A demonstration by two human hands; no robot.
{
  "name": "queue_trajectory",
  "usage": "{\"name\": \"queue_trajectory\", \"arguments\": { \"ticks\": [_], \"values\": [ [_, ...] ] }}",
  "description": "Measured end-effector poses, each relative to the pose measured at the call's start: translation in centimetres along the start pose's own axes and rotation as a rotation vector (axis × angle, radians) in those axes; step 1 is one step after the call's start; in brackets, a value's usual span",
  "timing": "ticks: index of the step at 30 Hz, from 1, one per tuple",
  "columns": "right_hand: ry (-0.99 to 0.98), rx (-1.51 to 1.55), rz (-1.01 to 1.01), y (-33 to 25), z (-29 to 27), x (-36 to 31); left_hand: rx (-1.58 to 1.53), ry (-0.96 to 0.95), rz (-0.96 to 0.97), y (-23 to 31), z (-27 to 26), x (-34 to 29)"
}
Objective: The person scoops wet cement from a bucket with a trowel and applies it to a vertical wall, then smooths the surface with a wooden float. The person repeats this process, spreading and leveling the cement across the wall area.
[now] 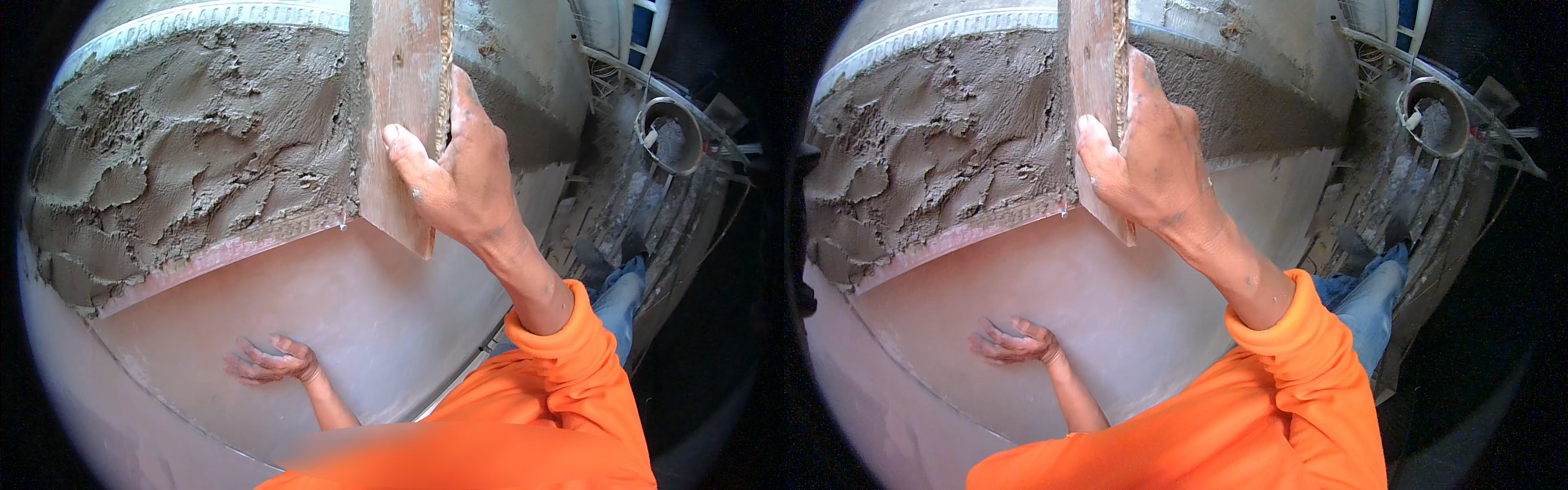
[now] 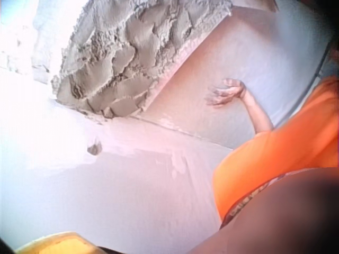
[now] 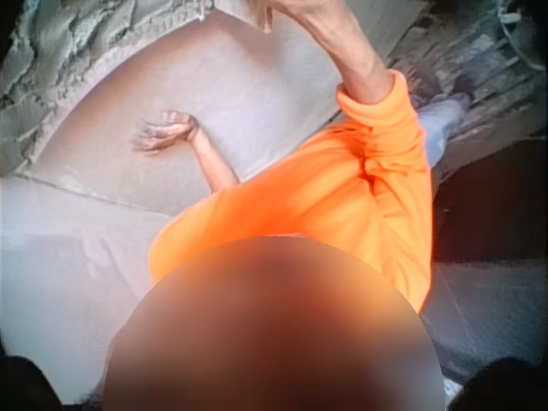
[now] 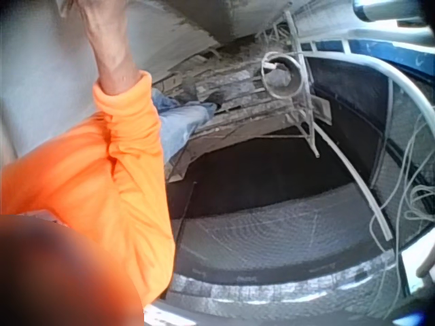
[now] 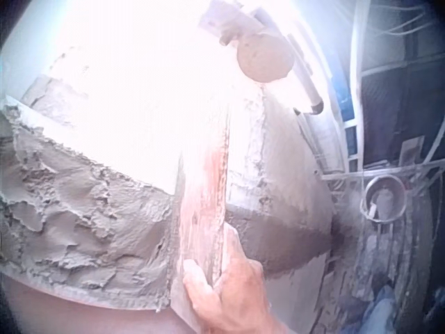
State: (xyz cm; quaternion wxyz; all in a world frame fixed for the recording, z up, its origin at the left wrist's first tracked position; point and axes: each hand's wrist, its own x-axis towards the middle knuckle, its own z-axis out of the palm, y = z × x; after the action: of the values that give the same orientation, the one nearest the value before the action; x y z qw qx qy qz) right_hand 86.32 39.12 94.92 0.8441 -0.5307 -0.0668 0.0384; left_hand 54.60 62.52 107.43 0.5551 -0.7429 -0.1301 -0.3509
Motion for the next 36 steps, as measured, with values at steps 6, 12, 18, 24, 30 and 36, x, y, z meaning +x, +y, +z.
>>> {"name": "queue_trajectory", "arguments": {
  "ticks": [6, 12, 18, 24, 30, 36],
  "values": [
    [0.046, 0.073, 0.013, -0.4, 0.5, -0.7, -0.002, -0.01, -0.008, 0.1, -0.1, 0.1],
    [0.072, 0.042, -0.044, -0.4, 0.9, -0.2, -0.026, -0.005, -0.018, 0.4, -0.2, 0.3],
    [0.083, 0.031, -0.021, -1.1, 1.2, 0.0, -0.027, -0.013, -0.02, 0.2, -0.2, 0.2],
    [0.096, 0.037, -0.102, -1.3, 1.6, 0.3, -0.034, -0.008, -0.011, 0.1, -0.1, 0.1],
    [0.102, 0.055, -0.049, -2.1, 2.1, 0.0, -0.022, -0.029, -0.002, 0.0, -0.3, 0.1],
    [0.132, 0.077, -0.119, -2.8, 2.7, -0.1, -0.013, -0.035, -0.01, 0.0, -0.3, 0.0]
  ]
}}
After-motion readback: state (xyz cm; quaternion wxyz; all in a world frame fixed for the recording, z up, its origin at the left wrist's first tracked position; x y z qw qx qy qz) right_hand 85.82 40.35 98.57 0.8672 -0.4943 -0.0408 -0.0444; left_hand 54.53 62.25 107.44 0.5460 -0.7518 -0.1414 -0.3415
